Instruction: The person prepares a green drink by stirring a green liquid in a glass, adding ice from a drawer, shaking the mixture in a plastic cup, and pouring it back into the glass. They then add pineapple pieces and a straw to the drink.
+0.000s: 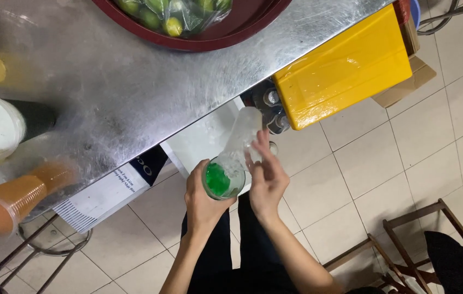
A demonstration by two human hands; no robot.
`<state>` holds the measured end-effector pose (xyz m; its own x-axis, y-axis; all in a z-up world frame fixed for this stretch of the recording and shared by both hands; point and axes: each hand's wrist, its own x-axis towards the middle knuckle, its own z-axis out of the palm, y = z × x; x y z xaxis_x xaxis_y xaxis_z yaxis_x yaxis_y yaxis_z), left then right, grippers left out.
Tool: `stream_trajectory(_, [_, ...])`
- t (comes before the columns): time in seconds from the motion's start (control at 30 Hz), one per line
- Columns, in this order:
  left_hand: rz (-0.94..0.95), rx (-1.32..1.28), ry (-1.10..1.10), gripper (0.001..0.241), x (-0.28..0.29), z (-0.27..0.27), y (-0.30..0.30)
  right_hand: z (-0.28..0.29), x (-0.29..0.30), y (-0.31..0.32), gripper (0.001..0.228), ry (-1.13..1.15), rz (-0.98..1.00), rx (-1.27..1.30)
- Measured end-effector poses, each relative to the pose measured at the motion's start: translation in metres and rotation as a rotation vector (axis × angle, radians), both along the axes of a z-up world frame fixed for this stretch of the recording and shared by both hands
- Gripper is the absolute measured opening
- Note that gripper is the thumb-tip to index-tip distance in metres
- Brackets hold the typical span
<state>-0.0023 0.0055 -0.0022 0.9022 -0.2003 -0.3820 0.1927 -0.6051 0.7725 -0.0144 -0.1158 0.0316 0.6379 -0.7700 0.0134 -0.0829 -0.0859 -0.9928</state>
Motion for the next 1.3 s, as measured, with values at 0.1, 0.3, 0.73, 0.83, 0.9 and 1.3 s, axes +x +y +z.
stream_trajectory(0.1, [0.017,0.022,0.02,0.099,0.001,0.0,0.008,-0.001,0.004,-0.012,0.06,0.048,-0.079,0.383])
stream_trajectory(0.3, [0.008,0.053,0.01,0.103,-0.011,0.002,0.032,-0.074,0.003,-0.032,0.068,0.229,0.004,0.738])
stream_trajectory(0.73, [-0.076,0.093,0.035,0.114,-0.048,0.017,0.071,-0.125,0.017,-0.108,0.068,0.373,-0.967,0.617])
stream_trajectory(0.83, [-0.113,0.072,0.045,0.113,-0.055,0.024,0.074,-0.12,0.017,-0.127,0.092,0.288,-0.907,0.787])
stream_trajectory(0.9, [-0.118,0.067,0.029,0.109,-0.058,0.033,0.071,-0.122,0.003,-0.133,0.075,0.223,-0.827,0.746])
stream_trajectory(1.3, [-0.085,-0.089,0.107,0.107,-0.058,0.102,0.049,-0.117,-0.194,-0.045,0.037,0.28,-0.331,0.242])
